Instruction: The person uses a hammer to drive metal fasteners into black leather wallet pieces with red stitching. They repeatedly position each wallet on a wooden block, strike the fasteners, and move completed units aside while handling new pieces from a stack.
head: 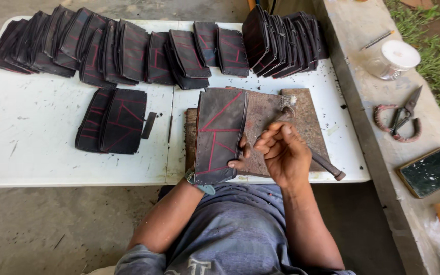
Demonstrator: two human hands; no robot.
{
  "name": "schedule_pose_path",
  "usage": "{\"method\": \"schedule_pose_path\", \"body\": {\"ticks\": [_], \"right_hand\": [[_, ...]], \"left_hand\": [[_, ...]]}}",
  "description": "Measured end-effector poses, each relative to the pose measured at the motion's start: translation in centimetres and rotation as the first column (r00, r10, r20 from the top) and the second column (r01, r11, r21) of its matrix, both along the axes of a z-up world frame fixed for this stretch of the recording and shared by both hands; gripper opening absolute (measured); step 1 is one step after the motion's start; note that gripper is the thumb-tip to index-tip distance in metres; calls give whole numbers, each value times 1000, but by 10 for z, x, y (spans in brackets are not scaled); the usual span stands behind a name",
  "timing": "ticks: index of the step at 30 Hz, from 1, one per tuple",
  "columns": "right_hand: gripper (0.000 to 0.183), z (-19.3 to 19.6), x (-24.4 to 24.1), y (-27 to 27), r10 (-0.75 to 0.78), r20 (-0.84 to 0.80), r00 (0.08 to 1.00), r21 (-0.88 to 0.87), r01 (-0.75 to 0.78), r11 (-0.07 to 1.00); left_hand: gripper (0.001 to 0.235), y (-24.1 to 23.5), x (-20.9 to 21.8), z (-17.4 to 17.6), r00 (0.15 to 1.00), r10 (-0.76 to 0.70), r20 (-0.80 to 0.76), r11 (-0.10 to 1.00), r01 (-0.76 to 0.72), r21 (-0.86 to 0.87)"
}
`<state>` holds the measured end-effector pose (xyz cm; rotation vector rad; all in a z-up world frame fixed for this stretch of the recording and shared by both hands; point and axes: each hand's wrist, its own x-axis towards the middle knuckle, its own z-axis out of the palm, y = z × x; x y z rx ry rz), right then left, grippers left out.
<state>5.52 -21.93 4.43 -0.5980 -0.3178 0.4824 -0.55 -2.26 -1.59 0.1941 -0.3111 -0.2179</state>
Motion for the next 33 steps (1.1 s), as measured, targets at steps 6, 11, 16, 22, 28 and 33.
{"method": "schedule_pose_path", "body": {"ticks": [6, 11, 16, 22, 28, 33], "right_hand": [[31, -7, 6, -6, 21, -14, 1000, -3, -21, 1000], [34, -8, 2, 4, 41, 12, 999, -40, -40, 998], [28, -1, -5, 14, 33, 38, 999, -81, -29, 996], [40, 35, -4, 36, -69, 349, 935, -285, 176, 942], [31, 52, 1, 49, -75, 540, 838, -460, 369, 808], [17, 40, 2, 52, -169, 578, 798, -395, 455, 798]], "left_hand": [[55, 2, -10, 16, 990, -122, 70, 980, 132, -150], [57, 4, -13, 23, 991, -116, 64, 979, 125, -163], [63, 4, -15, 14, 987, -153, 57, 980, 159, -122], [71, 3, -13, 1, 975, -221, 20, 974, 222, -54], [80, -5, -15, -12, 944, -330, -25, 943, 331, 32], [87, -9, -16, -12, 928, -372, -22, 926, 372, 61]]}}
